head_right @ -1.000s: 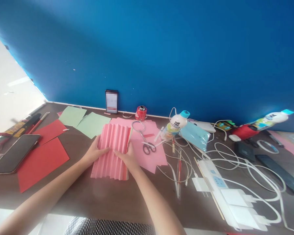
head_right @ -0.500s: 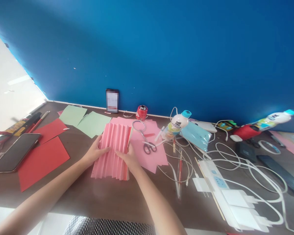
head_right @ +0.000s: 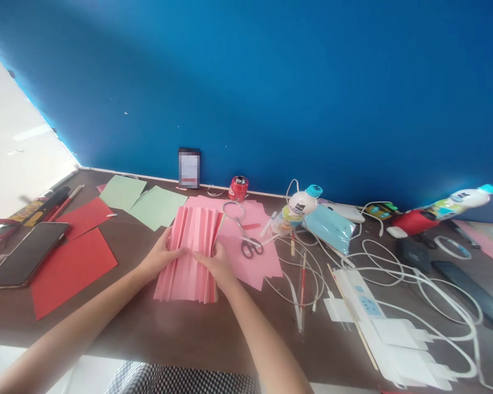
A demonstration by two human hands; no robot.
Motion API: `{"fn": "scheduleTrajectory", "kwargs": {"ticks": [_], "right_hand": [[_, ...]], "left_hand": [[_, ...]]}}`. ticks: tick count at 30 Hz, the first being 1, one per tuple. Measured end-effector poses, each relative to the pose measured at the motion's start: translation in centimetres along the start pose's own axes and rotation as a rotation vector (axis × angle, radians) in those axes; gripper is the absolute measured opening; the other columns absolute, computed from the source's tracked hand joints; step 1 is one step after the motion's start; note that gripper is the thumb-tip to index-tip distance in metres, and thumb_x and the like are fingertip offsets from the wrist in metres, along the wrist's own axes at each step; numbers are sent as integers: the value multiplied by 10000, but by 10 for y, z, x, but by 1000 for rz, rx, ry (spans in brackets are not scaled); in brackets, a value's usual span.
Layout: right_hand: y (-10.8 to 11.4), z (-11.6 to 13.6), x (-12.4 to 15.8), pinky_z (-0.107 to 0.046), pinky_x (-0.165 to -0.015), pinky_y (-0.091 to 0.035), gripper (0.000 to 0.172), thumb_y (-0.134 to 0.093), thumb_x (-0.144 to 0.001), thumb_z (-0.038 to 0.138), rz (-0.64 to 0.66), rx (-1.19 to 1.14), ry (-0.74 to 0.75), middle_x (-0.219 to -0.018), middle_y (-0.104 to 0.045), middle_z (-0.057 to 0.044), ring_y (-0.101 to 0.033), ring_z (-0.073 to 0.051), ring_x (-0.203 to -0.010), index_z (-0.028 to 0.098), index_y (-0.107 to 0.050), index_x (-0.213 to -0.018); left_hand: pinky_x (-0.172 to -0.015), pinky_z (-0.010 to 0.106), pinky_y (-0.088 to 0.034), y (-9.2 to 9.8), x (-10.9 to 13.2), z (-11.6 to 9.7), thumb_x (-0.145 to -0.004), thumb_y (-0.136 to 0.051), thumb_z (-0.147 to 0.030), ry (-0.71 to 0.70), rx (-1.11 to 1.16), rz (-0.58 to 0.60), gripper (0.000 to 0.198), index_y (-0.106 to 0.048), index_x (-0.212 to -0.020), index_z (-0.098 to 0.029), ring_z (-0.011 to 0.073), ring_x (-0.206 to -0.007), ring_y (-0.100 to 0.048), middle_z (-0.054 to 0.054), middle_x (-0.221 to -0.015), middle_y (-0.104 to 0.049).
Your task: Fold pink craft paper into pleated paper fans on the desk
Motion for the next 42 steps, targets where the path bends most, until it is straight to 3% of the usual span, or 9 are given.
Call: {"fn": "scheduleTrajectory", "kwargs": {"ticks": [13, 19, 24, 35, 42], "right_hand": [[-12, 6, 6, -391, -779, -534, 377, -732, -603, 340, 24, -1, 30, -949, -688, -59, -641, -278, -907, 190, -611, -927], [-8, 2, 4, -377, -758, -540, 362, -736, -597, 351, -4, -61, 13, -910, -700, -61, -654, -272, -866, 178, -622, -894], [-1, -5, 1, -347, -732, -541, 337, -732, -609, 313, -17, -42, -9, -907, -702, -52, -657, -259, -860, 177, -621, -896], [-8, 8, 7, -366, -788, -521, 329, -730, -621, 322, 1, -87, 9, -857, -706, -51, -658, -253, -842, 168, -653, -902], [-2, 3, 4, -330, -710, -537, 271, -752, -602, 284, 13, -121, -73, -808, -708, -42, -666, -244, -779, 174, -658, -832]], "left_hand": [[-910, 435, -465, -4, 2, 1, -732, -598, -194, -105, -132, -63, 657, -299, -1316, -228, 266, -1118, -504, 108, -1243, -480], [-884, 414, -491, -10, 5, -5, -753, -619, -278, -71, 12, 16, 691, -266, -1348, -263, 279, -1133, -496, 116, -1306, -436], [-877, 428, -490, -9, 7, -10, -728, -660, -319, -55, -16, -19, 678, -328, -1315, -250, 276, -1090, -529, 111, -1247, -497], [-869, 450, -488, -10, 6, -10, -733, -655, -326, -27, 154, 86, 684, -326, -1329, -253, 300, -1103, -526, 122, -1280, -484], [-887, 465, -479, -13, 6, -11, -736, -661, -309, -13, 166, 107, 717, -294, -1351, -268, 289, -1104, -531, 117, -1285, -486]]}}
Point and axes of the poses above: each hand's wrist, its own x-axis away from the middle knuckle, its own y-axis out of the back of the hand, z = x × y, the point moved 6 cm from there along -x, towards the middle knuckle
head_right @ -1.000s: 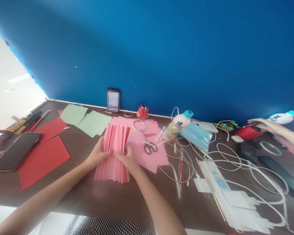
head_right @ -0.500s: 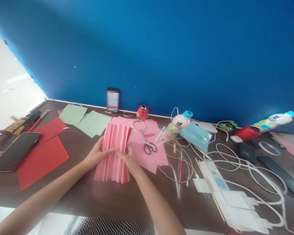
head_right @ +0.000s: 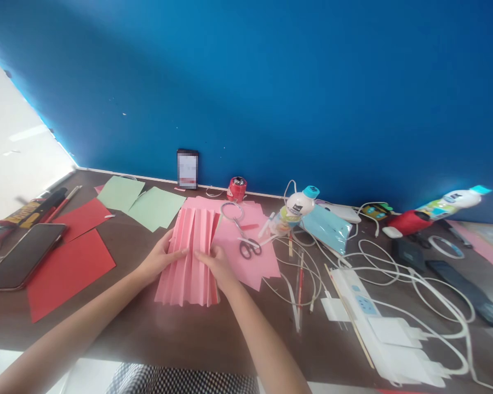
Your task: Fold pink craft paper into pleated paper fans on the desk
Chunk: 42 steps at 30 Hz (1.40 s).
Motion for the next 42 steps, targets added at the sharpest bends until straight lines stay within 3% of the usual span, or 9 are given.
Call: {"fn": "scheduleTrajectory", "kwargs": {"ticks": [6, 10, 18, 21, 26, 33, 42], "right_hand": [[3, -4, -2, -329, -717, -525, 258, -748, -600, 268, -32, -17, 9, -823, -704, -31, -660, -237, -795, 191, -650, -826], [3, -2, -1, -323, -706, -515, 263, -751, -585, 292, -94, 5, 36, -788, -699, -32, -657, -235, -789, 182, -631, -792], [-3, -1, 1, -343, -701, -504, 292, -740, -574, 353, -94, 75, 81, -743, -692, -37, -655, -236, -747, 165, -622, -763], [-2, -5, -1, -337, -713, -504, 285, -724, -595, 366, -110, 128, 100, -765, -696, -44, -654, -236, -768, 166, -623, -772], [-4, -7, -2, -347, -725, -506, 300, -715, -597, 352, -100, 162, 104, -790, -697, -57, -653, -245, -780, 158, -628, -808], [-4, 0, 2, -354, -793, -486, 261, -711, -613, 313, -107, 87, 118, -803, -702, -50, -645, -247, -841, 166, -636, -816], [-3, -5, -1, -337, -805, -482, 320, -720, -622, 315, -72, -27, 99, -889, -688, -50, -639, -225, -874, 173, -601, -882]], "left_hand": [[-887, 473, -479, 0, 0, 1, -762, -629, -304, 23, 1, 31, 699, -270, -1361, -280, 288, -1107, -526, 112, -1285, -480], [-893, 471, -476, 3, -1, 1, -742, -642, -284, -21, -131, -21, 748, -235, -1370, -263, 294, -1115, -512, 126, -1281, -464], [-950, 471, -418, 9, -1, 6, -713, -601, -175, -158, -372, -157, 757, -213, -1361, -234, 287, -1175, -434, 121, -1277, -410], [-958, 461, -409, 6, -1, 6, -708, -590, -158, -194, -414, -157, 762, -206, -1363, -236, 277, -1172, -435, 111, -1266, -418], [-926, 439, -446, 1, 1, 6, -743, -568, -195, -133, -327, -109, 747, -180, -1380, -239, 276, -1157, -461, 110, -1265, -444], [-898, 434, -474, -2, 5, 2, -778, -590, -286, 5, -11, -6, 719, -207, -1386, -275, 280, -1116, -513, 102, -1300, -456], [-874, 454, -483, -6, 6, 0, -755, -640, -299, 48, 41, 27, 755, -229, -1388, -288, 272, -1036, -570, 109, -1229, -525]]}}
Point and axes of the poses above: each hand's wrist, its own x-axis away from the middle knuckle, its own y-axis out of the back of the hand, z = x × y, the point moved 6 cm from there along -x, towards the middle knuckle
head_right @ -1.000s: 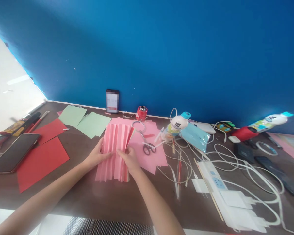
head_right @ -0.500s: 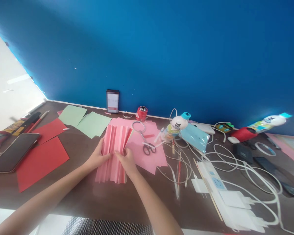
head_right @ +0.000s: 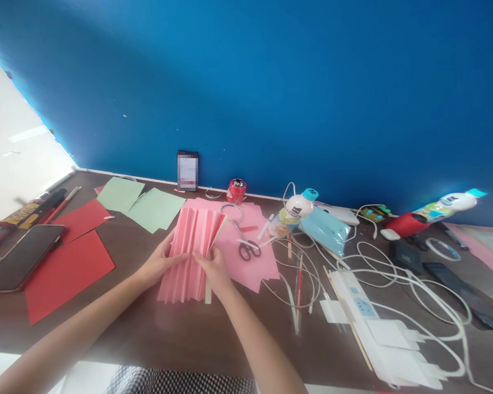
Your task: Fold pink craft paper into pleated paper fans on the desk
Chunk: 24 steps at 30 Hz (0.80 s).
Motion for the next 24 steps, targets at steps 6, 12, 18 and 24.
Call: {"fn": "scheduleTrajectory", "kwargs": {"ticks": [6, 12, 18, 24], "right_hand": [[7, -3, -5, -296, -785, -483, 344, -742, -597, 272, -20, -18, 38, -863, -675, -15, -627, -193, -864, 190, -581, -889], [14, -8, -6, -310, -747, -490, 243, -754, -557, 234, -25, -12, -89, -737, -674, -15, -632, -224, -831, 193, -600, -741], [9, -5, -5, -346, -777, -486, 278, -737, -575, 287, 17, 3, -39, -785, -689, -26, -646, -228, -818, 182, -607, -797], [10, -3, -3, -322, -761, -485, 235, -686, -635, 327, -83, 159, 62, -801, -693, -23, -640, -226, -844, 189, -594, -801]], "left_hand": [[-866, 455, -486, -1, -1, 0, -727, -672, -290, 6, 83, 27, 743, -293, -1365, -274, 288, -1041, -572, 109, -1208, -555], [-858, 453, -493, 1, -4, 4, -713, -680, -274, 23, 134, 44, 695, -359, -1330, -249, 291, -1028, -581, 117, -1181, -573], [-858, 459, -491, 2, -4, 8, -713, -679, -269, 34, 107, 32, 677, -374, -1318, -247, 286, -1027, -582, 112, -1178, -577], [-865, 455, -488, 3, -2, 5, -730, -662, -281, 30, 38, -7, 588, -430, -1269, -236, 284, -1044, -570, 109, -1197, -562]]}}
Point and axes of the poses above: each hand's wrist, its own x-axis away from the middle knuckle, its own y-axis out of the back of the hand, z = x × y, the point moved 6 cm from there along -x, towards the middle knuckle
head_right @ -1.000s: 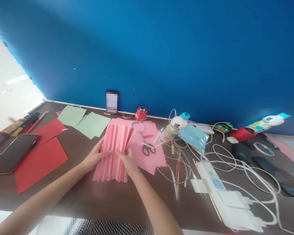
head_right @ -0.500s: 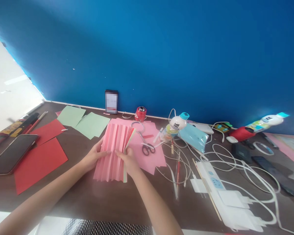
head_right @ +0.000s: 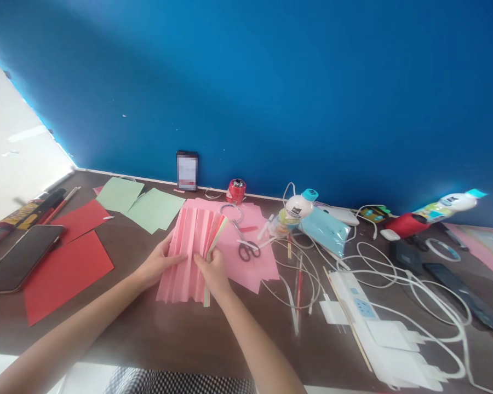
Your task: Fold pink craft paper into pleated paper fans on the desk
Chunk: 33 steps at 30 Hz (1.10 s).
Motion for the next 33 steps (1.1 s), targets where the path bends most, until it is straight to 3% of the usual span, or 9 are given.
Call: {"fn": "scheduleTrajectory", "kwargs": {"ticks": [6, 11, 17, 26, 30, 33], "right_hand": [[0, -2, -2, -334, -780, -484, 274, -711, -602, 265, 14, -93, -27, -826, -701, -32, -646, -226, -839, 179, -601, -838], [-4, 3, 2, -346, -778, -488, 254, -706, -622, 313, 59, -121, -37, -803, -705, -49, -653, -241, -828, 159, -622, -807], [-7, 6, 6, -352, -759, -504, 257, -738, -588, 305, 39, -241, -147, -745, -695, -27, -656, -253, -825, 183, -605, -772], [-7, -5, 0, -346, -727, -523, 285, -774, -559, 266, 83, -311, -195, -761, -694, -34, -663, -244, -802, 179, -575, -743], [-7, -4, 1, -354, -753, -520, 320, -778, -563, 253, 95, -335, -200, -792, -698, -47, -660, -250, -833, 174, -589, -808], [-10, -1, 2, -377, -783, -514, 418, -781, -563, 257, 181, -380, -220, -853, -697, -67, -650, -264, -879, 154, -595, -923]], "left_hand": [[-853, 450, -497, 0, 0, -1, -743, -650, -309, -7, -52, -31, 526, -462, -1227, -224, 270, -1000, -590, 104, -1161, -576], [-868, 444, -489, 2, -1, 1, -736, -654, -310, -15, -84, -33, 550, -455, -1239, -217, 273, -1019, -581, 100, -1156, -584], [-869, 440, -485, 1, -1, 0, -742, -646, -313, -30, -66, -14, 514, -478, -1218, -216, 278, -1032, -574, 99, -1185, -572], [-865, 429, -495, -2, 1, -3, -757, -633, -325, -57, -139, -28, 470, -491, -1190, -211, 264, -1008, -583, 83, -1120, -597], [-856, 424, -501, -1, 1, -3, -758, -632, -330, -71, -178, -52, 466, -491, -1186, -210, 261, -1003, -585, 83, -1117, -597], [-843, 427, -505, 0, 0, -1, -741, -652, -322, -37, -126, -14, 503, -482, -1200, -204, 267, -988, -594, 94, -1121, -598]]}}
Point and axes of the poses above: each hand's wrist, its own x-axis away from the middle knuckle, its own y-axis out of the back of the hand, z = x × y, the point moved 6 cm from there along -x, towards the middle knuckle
